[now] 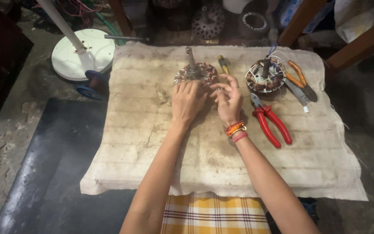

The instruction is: The person works on a disassembled electric fan motor at a workbench, holding the rotor and shaft assembly with one hand while fitting and adjusting components on it with the other. They pick up a screwdriver and use it on the motor, then continue positioning parts around the rotor by hand.

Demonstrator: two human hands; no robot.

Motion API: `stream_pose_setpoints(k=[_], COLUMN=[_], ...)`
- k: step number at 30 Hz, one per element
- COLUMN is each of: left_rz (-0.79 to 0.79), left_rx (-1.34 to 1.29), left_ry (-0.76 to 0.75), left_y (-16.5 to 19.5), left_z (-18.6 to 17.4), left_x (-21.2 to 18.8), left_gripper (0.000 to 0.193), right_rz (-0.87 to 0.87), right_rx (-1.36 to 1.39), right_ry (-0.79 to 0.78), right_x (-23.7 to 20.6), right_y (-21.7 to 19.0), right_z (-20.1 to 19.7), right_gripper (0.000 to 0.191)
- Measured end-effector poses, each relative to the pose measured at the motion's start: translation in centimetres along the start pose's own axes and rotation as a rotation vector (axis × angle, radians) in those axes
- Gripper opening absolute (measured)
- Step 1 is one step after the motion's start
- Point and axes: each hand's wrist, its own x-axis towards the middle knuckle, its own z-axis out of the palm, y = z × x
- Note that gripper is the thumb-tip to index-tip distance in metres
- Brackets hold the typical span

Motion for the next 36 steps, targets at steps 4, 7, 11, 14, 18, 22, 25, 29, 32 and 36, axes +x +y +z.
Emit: stream_pose_setpoints(k=[4,7,11,14,18,22,25,29,32,36], left_rz=[0.038,0.019,0.006,0.010,0.040,0.025,-0.003,-0.015,-0.019,-0.001], left_rx=[-0.022,-0.043,-0.048,-0.048,-0.056,-0.017,-0.043,-0.083,-0.073,-0.065], left_ry=[0.017,0.011,0.012,-0.013,-0.013,-0.061,-0.051,-0.049,-0.057,-0.062], left_y=[-0.2,-0.1,0.1,0.1,0.0,-0.1,-0.1,0.0,0.0,-0.1], left_z=[-0.1,0.0,0.0,-0.2,-0.1,0.1,0.0,-0.2,-0.2,-0.3], left_x=[0.0,0.0,0.0,0.0,0.1,0.2,0.1,0.1,0.2,0.2], left_gripper=[0.042,0.044,0.045,0.045,0.044,0.039,0.043,0.041,0.042,0.043], right_rz=[-0.088,-0.142,-0.161,-0.158,-0.242,-0.058,-0.040,0.015,0.011,0.070], right_rx=[-0.123,-0.140,-0.143,-0.163,-0.223,-0.273,-0.194,-0.135,-0.207,-0.278], right_ry=[-0.052,-0.099,-0.128,-0.116,-0.031,0.099,0.106,0.055,0.038,0.064], right_x=[-0.4,-0.9,-0.9,-0.6,-0.5,-0.1,0.1,0.5,0.7,1.0], right_y=[0.0,-0.1,-0.2,-0.2,-0.1,0.0,0.1,0.0,-0.1,-0.4], right_z=[0.0,0.1,0.1,0.0,-0.1,0.1,-0.1,-0.4,-0.6,-0.4], right_gripper=[0.052,0.060,0.068,0.069,0.067,0.063,0.060,0.056,0.055,0.051])
